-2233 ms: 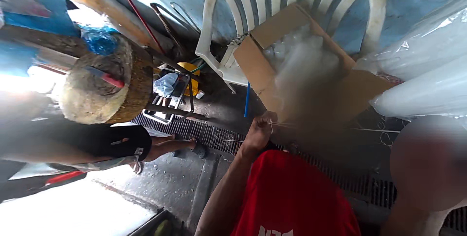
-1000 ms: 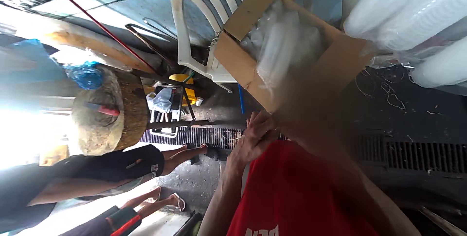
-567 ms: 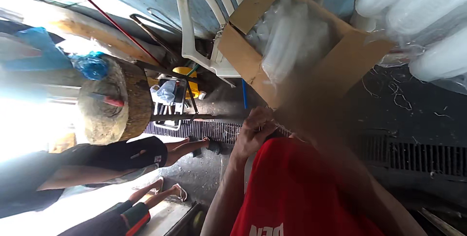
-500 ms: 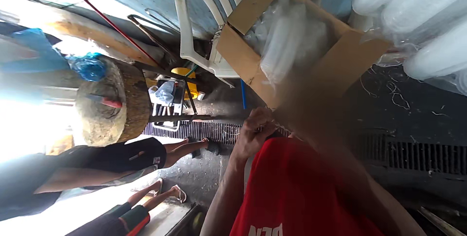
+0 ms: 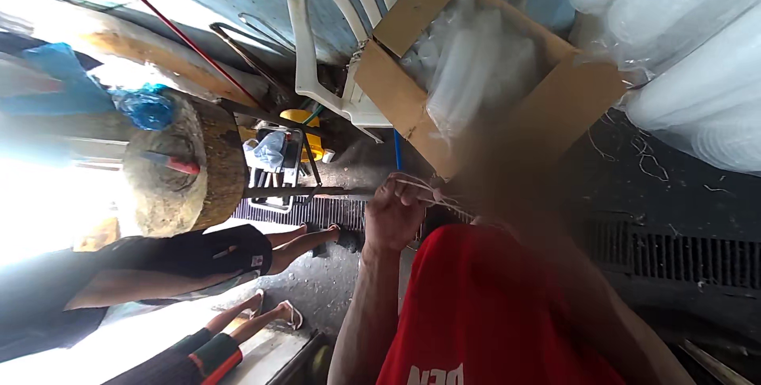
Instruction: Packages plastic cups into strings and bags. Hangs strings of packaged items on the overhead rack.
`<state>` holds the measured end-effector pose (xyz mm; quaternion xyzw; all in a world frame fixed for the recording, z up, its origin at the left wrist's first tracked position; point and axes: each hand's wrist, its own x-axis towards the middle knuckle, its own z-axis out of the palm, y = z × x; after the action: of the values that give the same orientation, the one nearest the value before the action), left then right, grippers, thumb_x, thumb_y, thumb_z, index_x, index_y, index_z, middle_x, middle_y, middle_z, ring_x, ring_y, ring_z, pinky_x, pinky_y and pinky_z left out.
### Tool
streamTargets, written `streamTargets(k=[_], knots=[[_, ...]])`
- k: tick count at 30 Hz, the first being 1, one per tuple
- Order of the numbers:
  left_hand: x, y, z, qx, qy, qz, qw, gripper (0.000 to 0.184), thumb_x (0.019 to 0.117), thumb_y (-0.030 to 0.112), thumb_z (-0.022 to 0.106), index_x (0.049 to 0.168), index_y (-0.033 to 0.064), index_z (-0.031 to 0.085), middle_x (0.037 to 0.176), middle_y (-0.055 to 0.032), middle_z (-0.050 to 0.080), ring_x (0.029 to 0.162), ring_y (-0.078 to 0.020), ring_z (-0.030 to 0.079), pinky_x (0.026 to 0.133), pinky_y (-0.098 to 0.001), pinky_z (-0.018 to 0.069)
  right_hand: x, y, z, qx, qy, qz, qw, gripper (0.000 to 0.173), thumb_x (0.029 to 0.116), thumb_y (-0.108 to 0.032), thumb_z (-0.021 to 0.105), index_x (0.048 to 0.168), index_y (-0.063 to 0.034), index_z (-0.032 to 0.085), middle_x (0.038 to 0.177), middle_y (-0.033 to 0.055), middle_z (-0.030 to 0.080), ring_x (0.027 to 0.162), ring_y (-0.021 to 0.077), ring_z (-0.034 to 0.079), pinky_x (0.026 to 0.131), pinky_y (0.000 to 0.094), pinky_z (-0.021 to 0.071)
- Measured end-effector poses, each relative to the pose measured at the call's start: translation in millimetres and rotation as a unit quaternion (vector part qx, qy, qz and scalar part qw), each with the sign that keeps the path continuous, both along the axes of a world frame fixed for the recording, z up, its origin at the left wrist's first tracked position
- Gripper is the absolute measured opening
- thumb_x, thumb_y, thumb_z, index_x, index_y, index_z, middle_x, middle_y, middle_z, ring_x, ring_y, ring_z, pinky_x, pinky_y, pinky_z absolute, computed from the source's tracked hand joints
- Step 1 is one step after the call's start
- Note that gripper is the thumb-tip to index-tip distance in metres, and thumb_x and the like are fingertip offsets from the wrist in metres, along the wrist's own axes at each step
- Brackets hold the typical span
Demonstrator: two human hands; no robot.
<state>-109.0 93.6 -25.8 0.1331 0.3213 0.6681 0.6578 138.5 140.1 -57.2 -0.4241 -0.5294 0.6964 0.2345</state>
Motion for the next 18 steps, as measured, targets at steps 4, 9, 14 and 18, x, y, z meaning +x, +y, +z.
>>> streamTargets(k=[4, 9, 14, 18], knots=[[-13, 4, -3, -0.002, -0.072, 0.023, 0.997, 0.041, 0.1039, 0.037, 0.048, 0.071, 0.0187, 0.064, 0.06, 0.0058, 0.055, 0.063, -0.0123, 0.06, 0.076, -0.0351, 0.0557, 23, 6, 16, -0.171, 0.08, -0.109, 0.976, 0.023, 0.1022, -0.025, 0.056, 0.088, -0.0109, 0.067, 0.069, -0.005, 0.059, 0.051, 0.0033, 0.046, 0.048, 0.0211, 0.0403], [-41, 9, -20, -0.057, -0.144, 0.135, 0.979, 0.057, 0.11, 0.042, 0.026, 0.071, 0.017, 0.059, 0.056, 0.0043, 0.052, 0.055, -0.0125, 0.058, 0.063, -0.0315, 0.0565, 80, 4, -6, -0.216, 0.278, -0.22, 0.91, 0.025, 0.1033, -0.032, 0.055, 0.089, -0.0177, 0.069, 0.075, -0.0076, 0.062, 0.052, -0.0024, 0.049, 0.046, 0.0127, 0.0415], [-49, 16, -50, -0.049, -0.15, 0.188, 0.969, 0.049, 0.1106, 0.028, 0.026, 0.079, 0.0135, 0.059, 0.064, 0.002, 0.057, 0.06, -0.0116, 0.061, 0.067, -0.0281, 0.0575, 107, -3, -16, -0.207, 0.334, -0.311, 0.865, 0.03, 0.1068, -0.029, 0.045, 0.096, -0.0167, 0.07, 0.082, -0.0056, 0.065, 0.062, 0.0023, 0.059, 0.056, 0.0166, 0.0512], [-37, 24, -78, -0.089, -0.079, 0.157, 0.98, 0.038, 0.1086, 0.022, 0.029, 0.097, 0.0132, 0.064, 0.128, -0.0103, 0.068, 0.062, -0.0081, 0.063, 0.055, -0.0206, 0.0522, 117, -11, -16, -0.191, 0.332, -0.332, 0.862, 0.034, 0.1078, -0.03, 0.04, 0.098, -0.0162, 0.07, 0.085, -0.0034, 0.066, 0.064, 0.0041, 0.061, 0.057, 0.0178, 0.0528]])
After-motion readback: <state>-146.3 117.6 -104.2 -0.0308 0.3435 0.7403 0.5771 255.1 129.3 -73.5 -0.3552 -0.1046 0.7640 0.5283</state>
